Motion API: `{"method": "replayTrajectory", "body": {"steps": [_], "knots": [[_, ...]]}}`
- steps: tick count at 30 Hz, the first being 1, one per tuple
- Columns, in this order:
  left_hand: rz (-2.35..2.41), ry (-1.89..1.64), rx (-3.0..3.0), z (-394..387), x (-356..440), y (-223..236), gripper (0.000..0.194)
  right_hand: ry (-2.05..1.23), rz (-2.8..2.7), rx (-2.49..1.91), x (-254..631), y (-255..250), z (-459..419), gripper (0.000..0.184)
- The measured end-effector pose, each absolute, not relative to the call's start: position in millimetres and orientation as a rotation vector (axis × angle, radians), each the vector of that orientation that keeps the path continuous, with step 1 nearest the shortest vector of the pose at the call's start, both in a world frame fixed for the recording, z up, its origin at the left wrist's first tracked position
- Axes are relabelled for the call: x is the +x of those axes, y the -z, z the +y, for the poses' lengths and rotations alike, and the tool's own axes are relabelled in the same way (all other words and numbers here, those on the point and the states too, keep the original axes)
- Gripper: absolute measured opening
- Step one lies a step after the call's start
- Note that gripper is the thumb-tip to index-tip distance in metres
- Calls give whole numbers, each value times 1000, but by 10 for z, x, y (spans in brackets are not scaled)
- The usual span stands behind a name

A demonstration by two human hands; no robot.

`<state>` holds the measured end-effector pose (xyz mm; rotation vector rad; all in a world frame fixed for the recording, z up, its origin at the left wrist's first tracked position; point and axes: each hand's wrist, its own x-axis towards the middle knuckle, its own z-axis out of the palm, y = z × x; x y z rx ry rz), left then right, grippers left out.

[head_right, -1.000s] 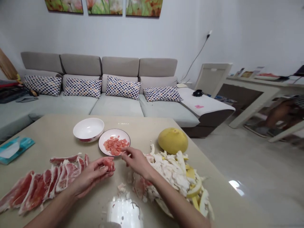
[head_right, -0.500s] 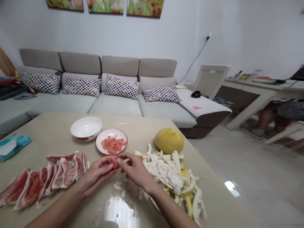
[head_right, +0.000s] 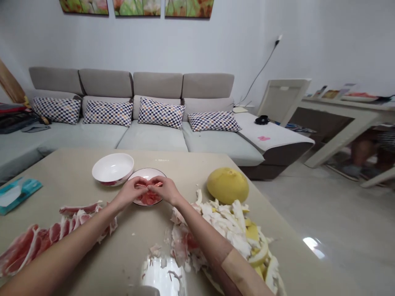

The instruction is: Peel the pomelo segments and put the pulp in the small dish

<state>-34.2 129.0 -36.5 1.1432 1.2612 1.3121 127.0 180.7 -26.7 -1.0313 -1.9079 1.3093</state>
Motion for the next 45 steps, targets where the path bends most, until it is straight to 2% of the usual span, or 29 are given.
{"method": "replayTrajectory", "body": {"steps": [12,19,26,30,36,45], "knots": [[1040,-1218,959,1243,-417,357,37,-1652,-1637,-960,1329,333,1785,37],[1001,-1278,810,1209,-382,337,42,-1674,-1508,-891,1309,323,1723,35],[1011,-1359,757,1186,-336,279,29,-1640,-1433,-846,1253,321,1659,33],[977,-1447,631,1214,-344,373,24,-1569,-1281,-835,1194,415,1632,36],[907,-1535,436,1266,-444,506,6,-1561,-1081,-831,1198,508,1655,38],[820,-1430,495,1233,-446,429,20,-1722,-1247,-937,1182,395,1618,41]]}}
